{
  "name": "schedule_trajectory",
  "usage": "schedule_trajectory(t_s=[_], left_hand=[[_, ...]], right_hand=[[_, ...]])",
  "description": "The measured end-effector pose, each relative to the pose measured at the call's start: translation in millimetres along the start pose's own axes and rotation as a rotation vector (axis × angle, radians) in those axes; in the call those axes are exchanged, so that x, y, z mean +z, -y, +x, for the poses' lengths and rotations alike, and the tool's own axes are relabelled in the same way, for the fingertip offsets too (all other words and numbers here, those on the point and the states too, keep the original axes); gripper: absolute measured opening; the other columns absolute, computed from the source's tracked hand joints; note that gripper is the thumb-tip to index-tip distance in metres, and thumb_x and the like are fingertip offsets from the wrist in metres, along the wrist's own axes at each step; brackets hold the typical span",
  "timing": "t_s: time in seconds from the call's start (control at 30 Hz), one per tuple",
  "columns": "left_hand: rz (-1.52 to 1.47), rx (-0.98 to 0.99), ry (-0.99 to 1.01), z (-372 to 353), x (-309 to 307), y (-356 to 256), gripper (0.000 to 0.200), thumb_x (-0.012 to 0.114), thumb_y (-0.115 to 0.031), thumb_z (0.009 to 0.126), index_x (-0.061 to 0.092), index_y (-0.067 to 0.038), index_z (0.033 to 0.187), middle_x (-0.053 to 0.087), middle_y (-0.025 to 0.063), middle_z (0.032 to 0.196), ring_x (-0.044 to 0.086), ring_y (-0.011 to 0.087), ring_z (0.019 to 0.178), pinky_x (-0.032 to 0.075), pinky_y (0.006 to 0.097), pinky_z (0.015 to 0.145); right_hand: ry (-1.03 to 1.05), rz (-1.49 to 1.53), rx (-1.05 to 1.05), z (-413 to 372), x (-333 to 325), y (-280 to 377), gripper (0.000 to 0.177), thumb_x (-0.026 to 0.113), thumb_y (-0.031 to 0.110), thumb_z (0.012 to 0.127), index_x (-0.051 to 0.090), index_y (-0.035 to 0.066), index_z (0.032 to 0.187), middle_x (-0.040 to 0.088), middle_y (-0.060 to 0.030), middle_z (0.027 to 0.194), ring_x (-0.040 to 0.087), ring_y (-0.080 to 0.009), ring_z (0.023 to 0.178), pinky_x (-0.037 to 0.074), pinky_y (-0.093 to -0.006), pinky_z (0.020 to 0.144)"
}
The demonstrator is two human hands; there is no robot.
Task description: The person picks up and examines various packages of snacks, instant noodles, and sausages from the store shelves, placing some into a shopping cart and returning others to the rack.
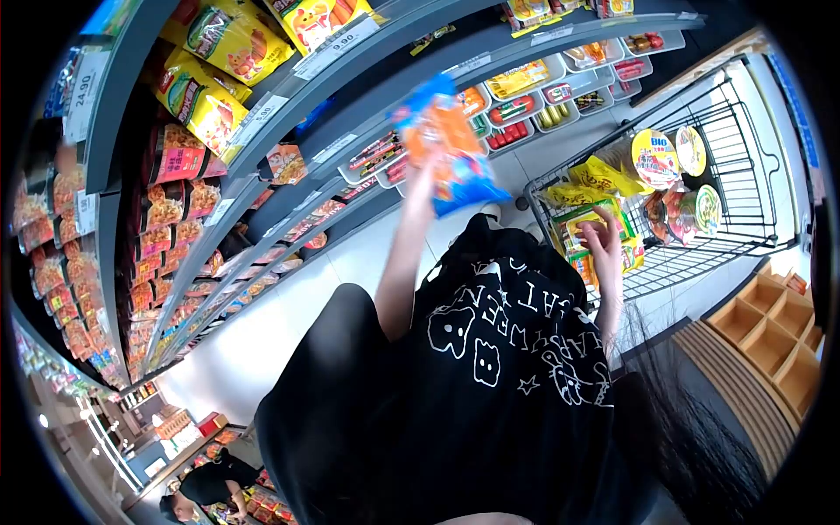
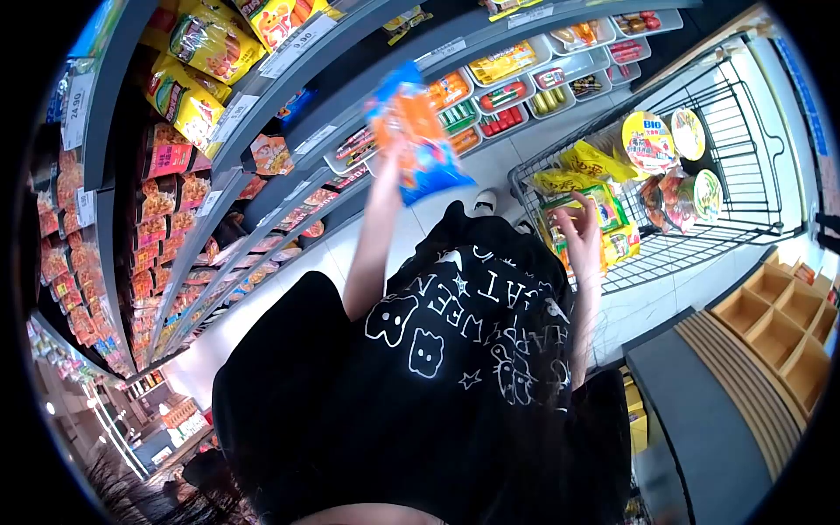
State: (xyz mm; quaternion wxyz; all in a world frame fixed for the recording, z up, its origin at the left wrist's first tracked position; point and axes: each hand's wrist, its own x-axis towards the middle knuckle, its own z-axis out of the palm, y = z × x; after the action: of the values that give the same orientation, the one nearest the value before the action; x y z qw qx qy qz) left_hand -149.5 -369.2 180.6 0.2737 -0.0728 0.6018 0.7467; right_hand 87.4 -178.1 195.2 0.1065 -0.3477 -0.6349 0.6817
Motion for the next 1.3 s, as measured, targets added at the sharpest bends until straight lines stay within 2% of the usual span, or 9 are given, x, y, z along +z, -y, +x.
schedule_trajectory(t_s=[0.27, 0.3, 0.33, 0.5, 0.77, 0.93, 1.07, 1.23, 1.3], left_hand=[[0.138, 0.486, -0.375, 109.9, -156.0, -91.8, 0.042, 0.054, -0.032, 0.079, 0.046, 0.003, 0.100, 0.055, 0.0079, 0.093, 0.056, 0.0158, 0.079, 0.048, 0.0285, 0.065], [0.194, 0.471, -0.624, 121.4, -165.1, -104.7, 0.038, 0.057, -0.029, 0.077, 0.048, 0.001, 0.098, 0.055, 0.0084, 0.092, 0.055, 0.0154, 0.078, 0.047, 0.0281, 0.067], [0.113, 0.672, -0.534, 137.0, -185.9, -103.2, 0.042, 0.063, -0.031, 0.071, 0.050, 0.000, 0.096, 0.054, 0.0096, 0.090, 0.054, 0.0158, 0.076, 0.045, 0.0270, 0.068], [0.331, 0.808, -0.675, 171.1, -214.9, -122.2, 0.043, 0.064, -0.032, 0.071, 0.050, 0.000, 0.096, 0.054, 0.0101, 0.090, 0.054, 0.0162, 0.076, 0.044, 0.0263, 0.067], [0.682, 0.818, -0.890, 196.3, -231.9, -102.2, 0.043, 0.064, -0.032, 0.070, 0.050, 0.000, 0.096, 0.054, 0.0109, 0.090, 0.053, 0.0169, 0.076, 0.043, 0.0253, 0.066], [0.617, 0.853, -0.867, 157.1, -186.9, -108.6, 0.023, 0.058, -0.010, 0.076, 0.051, 0.009, 0.087, 0.057, 0.0144, 0.085, 0.052, 0.0166, 0.074, 0.042, 0.0278, 0.064], [0.674, 0.859, -0.735, 149.0, -183.6, -111.6, 0.050, 0.062, -0.017, 0.074, 0.035, 0.007, 0.108, 0.048, 0.0215, 0.101, 0.050, 0.0232, 0.089, 0.043, 0.0299, 0.071], [0.684, 0.897, -0.821, 128.6, -164.7, -91.7, 0.061, 0.064, -0.029, 0.070, 0.034, 0.009, 0.107, 0.041, 0.0296, 0.101, 0.045, 0.0385, 0.092, 0.039, 0.0440, 0.076], [1.038, 0.896, -0.942, 107.4, -144.8, -84.3, 0.058, 0.062, -0.027, 0.071, 0.034, 0.008, 0.107, 0.041, 0.0267, 0.100, 0.042, 0.0378, 0.093, 0.033, 0.0462, 0.081]], right_hand=[[-0.202, -0.317, 0.008, -2.8, -44.9, -47.7, 0.044, 0.053, 0.015, 0.079, 0.033, 0.007, 0.117, 0.056, -0.0158, 0.094, 0.056, -0.0199, 0.083, 0.045, -0.0278, 0.067], [-0.211, -0.313, 0.014, -3.9, -43.6, -46.8, 0.044, 0.053, 0.015, 0.079, 0.033, 0.007, 0.117, 0.056, -0.0158, 0.094, 0.056, -0.0199, 0.083, 0.045, -0.0278, 0.067], [-0.190, -0.357, 0.064, -5.4, -41.3, -43.8, 0.044, 0.052, 0.016, 0.079, 0.034, 0.006, 0.117, 0.056, -0.0158, 0.092, 0.056, -0.0190, 0.081, 0.043, -0.0269, 0.069], [-0.170, -0.434, 0.151, -2.7, -50.3, -92.5, 0.045, 0.057, 0.019, 0.076, 0.038, 0.001, 0.113, 0.058, -0.0188, 0.086, 0.058, -0.0229, 0.077, 0.044, -0.0287, 0.067], [-0.184, -0.101, 0.395, -14.8, -62.5, -139.9, 0.046, 0.055, 0.025, 0.078, 0.040, 0.001, 0.113, 0.059, -0.0121, 0.086, 0.058, -0.0144, 0.069, 0.043, -0.0218, 0.054], [-0.235, -0.146, 0.510, -10.0, -66.4, -163.6, 0.042, 0.056, 0.027, 0.077, 0.043, 0.005, 0.111, 0.057, -0.0068, 0.085, 0.055, -0.0117, 0.070, 0.043, -0.0232, 0.057], [-0.394, -0.086, 0.561, 9.0, -63.6, -160.5, 0.064, 0.063, 0.033, 0.070, 0.031, 0.006, 0.118, 0.053, -0.0093, 0.092, 0.053, -0.0151, 0.074, 0.045, -0.0281, 0.058], [-0.532, 0.313, 0.754, 57.1, -59.9, -161.7, 0.068, 0.067, 0.032, 0.066, 0.029, 0.005, 0.116, 0.040, -0.0168, 0.111, 0.049, -0.0290, 0.092, 0.046, -0.0371, 0.067], [-0.581, 0.315, 0.759, 84.1, -69.2, -204.6, 0.063, 0.067, 0.030, 0.066, 0.033, 0.004, 0.113, 0.044, -0.0157, 0.106, 0.051, -0.0285, 0.089, 0.046, -0.0388, 0.066]])
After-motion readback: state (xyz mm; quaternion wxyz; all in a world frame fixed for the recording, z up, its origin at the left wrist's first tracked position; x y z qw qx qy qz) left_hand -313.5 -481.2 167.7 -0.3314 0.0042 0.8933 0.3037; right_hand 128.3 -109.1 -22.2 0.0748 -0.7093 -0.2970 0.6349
